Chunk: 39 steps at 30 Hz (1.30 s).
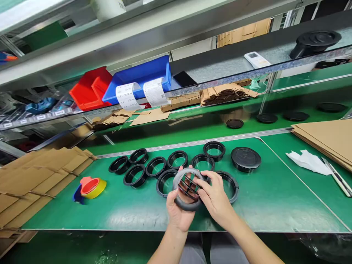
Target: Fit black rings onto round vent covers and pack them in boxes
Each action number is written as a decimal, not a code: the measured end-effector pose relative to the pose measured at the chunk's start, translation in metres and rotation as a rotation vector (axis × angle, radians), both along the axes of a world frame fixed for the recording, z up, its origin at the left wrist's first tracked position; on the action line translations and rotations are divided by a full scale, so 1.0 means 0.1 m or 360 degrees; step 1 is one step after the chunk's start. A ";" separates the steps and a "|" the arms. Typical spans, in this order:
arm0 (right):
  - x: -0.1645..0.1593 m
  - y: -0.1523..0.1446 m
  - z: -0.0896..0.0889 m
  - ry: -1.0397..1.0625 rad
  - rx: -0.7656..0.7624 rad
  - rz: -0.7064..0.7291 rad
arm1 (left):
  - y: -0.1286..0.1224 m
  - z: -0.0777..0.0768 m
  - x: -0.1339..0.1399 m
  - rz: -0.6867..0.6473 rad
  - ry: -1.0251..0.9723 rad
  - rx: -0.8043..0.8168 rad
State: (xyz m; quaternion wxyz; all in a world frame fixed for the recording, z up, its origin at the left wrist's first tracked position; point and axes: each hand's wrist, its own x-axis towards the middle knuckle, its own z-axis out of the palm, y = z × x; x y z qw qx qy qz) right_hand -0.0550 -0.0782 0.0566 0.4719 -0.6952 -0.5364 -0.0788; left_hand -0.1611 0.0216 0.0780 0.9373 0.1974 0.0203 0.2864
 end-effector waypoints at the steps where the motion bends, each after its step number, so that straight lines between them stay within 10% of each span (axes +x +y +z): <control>1: 0.01 -0.01 0.03 0.0049 -0.0007 0.0032 | -0.01 0.00 -0.01 -0.0004 0.0000 0.0009; 26: 0.06 -0.23 -0.01 0.0597 0.0117 0.0066 | -0.04 0.04 0.09 -0.0005 0.0115 -0.0090; 39: -0.02 -0.23 -0.02 0.0323 0.0021 -0.0034 | -0.05 0.02 0.10 0.0063 0.0166 -0.0011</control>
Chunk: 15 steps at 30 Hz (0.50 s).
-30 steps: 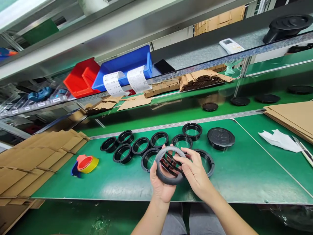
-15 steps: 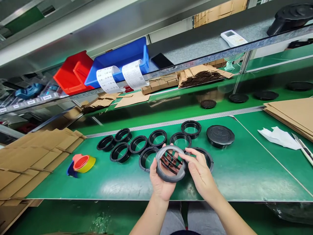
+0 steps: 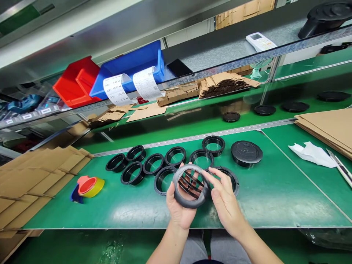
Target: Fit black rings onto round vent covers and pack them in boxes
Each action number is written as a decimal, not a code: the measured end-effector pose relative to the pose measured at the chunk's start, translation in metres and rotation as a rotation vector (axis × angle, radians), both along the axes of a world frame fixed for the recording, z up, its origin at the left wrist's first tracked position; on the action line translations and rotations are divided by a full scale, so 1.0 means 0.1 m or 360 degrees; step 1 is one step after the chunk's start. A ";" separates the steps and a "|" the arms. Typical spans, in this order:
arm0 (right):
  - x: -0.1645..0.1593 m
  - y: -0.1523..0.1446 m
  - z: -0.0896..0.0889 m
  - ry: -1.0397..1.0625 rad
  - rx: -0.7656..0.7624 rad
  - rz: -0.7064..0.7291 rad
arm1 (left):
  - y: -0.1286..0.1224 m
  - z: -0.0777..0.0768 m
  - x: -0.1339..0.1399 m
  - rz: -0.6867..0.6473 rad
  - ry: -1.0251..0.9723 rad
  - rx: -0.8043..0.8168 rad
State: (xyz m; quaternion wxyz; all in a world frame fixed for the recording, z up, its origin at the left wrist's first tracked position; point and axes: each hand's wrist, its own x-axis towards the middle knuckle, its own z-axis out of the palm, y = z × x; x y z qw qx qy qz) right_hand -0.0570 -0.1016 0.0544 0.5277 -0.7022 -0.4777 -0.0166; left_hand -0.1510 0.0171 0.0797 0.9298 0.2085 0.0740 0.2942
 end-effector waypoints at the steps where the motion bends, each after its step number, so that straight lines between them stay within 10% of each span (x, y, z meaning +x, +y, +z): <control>1: -0.03 0.01 -0.01 -0.0166 -0.0037 0.0005 | 0.00 -0.01 0.00 0.0004 0.0003 -0.0012; 5: -0.15 0.05 -0.01 -0.0703 -0.0241 0.0202 | -0.07 -0.07 -0.01 0.0043 0.0064 -0.0065; 15: 0.20 -0.19 0.25 -0.0313 -0.0435 0.0063 | -0.34 -0.19 -0.07 -0.0086 0.0111 0.0738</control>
